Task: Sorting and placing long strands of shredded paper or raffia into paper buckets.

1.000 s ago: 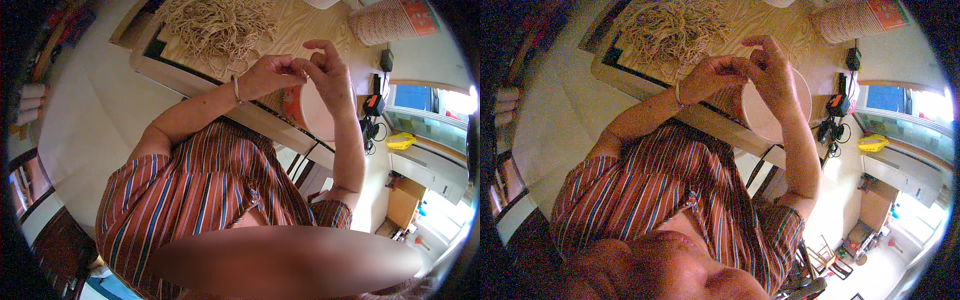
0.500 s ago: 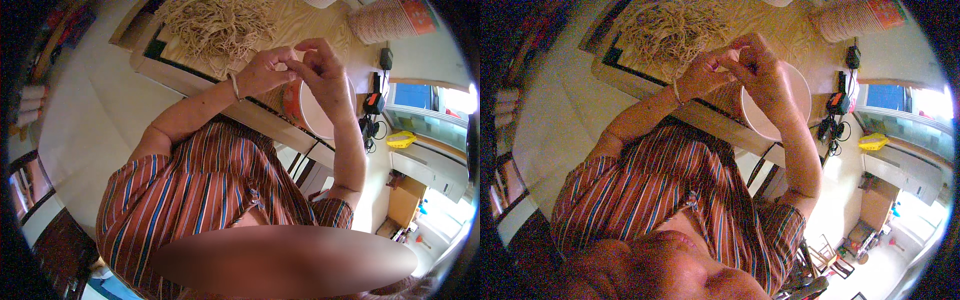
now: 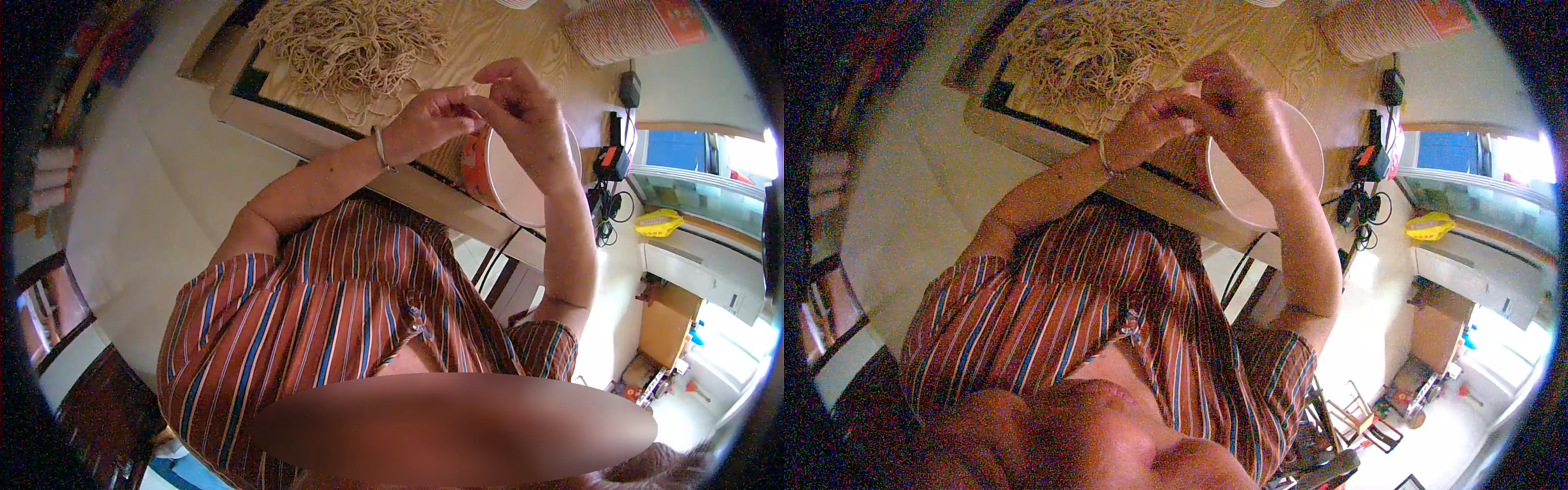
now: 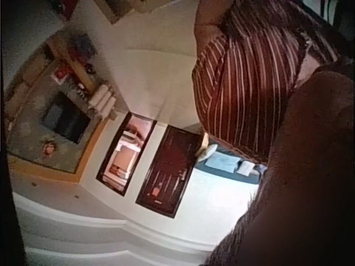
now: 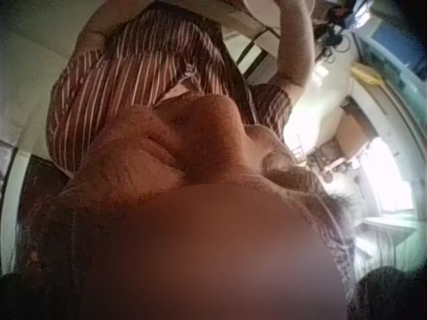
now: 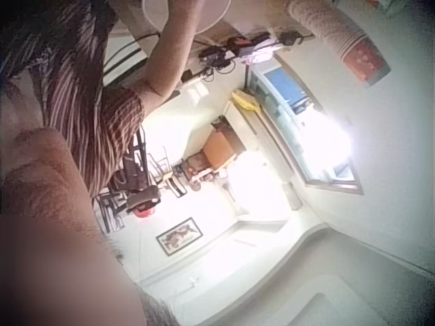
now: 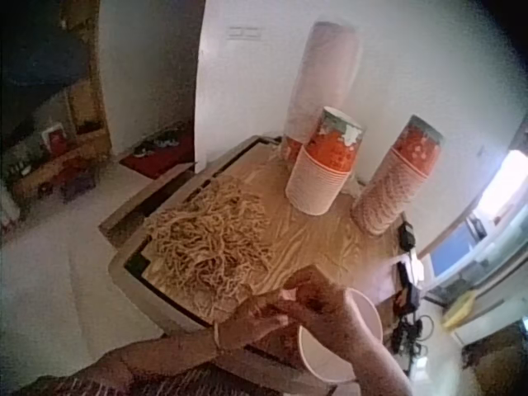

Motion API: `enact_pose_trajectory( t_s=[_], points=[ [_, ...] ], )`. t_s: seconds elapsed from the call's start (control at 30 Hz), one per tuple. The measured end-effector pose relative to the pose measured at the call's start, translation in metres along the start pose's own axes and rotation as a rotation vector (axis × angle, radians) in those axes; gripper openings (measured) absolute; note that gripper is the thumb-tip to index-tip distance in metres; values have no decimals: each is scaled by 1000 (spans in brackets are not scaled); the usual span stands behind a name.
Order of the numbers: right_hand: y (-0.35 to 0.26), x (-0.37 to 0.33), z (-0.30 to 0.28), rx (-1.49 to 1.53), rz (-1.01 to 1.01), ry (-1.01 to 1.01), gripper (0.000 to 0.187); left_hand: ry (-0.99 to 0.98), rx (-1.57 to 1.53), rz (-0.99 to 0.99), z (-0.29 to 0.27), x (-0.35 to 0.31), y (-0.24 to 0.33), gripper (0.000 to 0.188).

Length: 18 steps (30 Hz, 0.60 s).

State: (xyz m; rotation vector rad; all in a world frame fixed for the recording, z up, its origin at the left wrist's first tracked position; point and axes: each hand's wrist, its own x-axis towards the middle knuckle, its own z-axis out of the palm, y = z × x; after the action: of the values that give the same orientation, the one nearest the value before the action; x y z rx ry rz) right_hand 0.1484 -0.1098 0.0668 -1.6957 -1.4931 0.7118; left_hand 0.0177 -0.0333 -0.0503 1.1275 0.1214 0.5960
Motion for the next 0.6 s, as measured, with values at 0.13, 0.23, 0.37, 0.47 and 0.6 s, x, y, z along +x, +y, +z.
enact_pose_trajectory(
  t_s=[0.13,0.23,0.37,0.47,0.6],
  points=[
    [-2,-1,2,36,-12,-50,23,2,32,-3,-4,6,-6,21],
    [1,0,0,25,-25,-81,22,22,181,96,1,7,-4,23],
    [-5,-2,-2,-4,-67,-68,19,34,247,47,-9,10,-7,30],
    [-15,-5,-5,-106,-78,-55,10,-80,534,247,-24,12,-3,46],
    [-8,-9,-9,-115,-133,-48,14,-178,757,422,-26,27,0,46]
  ],
)
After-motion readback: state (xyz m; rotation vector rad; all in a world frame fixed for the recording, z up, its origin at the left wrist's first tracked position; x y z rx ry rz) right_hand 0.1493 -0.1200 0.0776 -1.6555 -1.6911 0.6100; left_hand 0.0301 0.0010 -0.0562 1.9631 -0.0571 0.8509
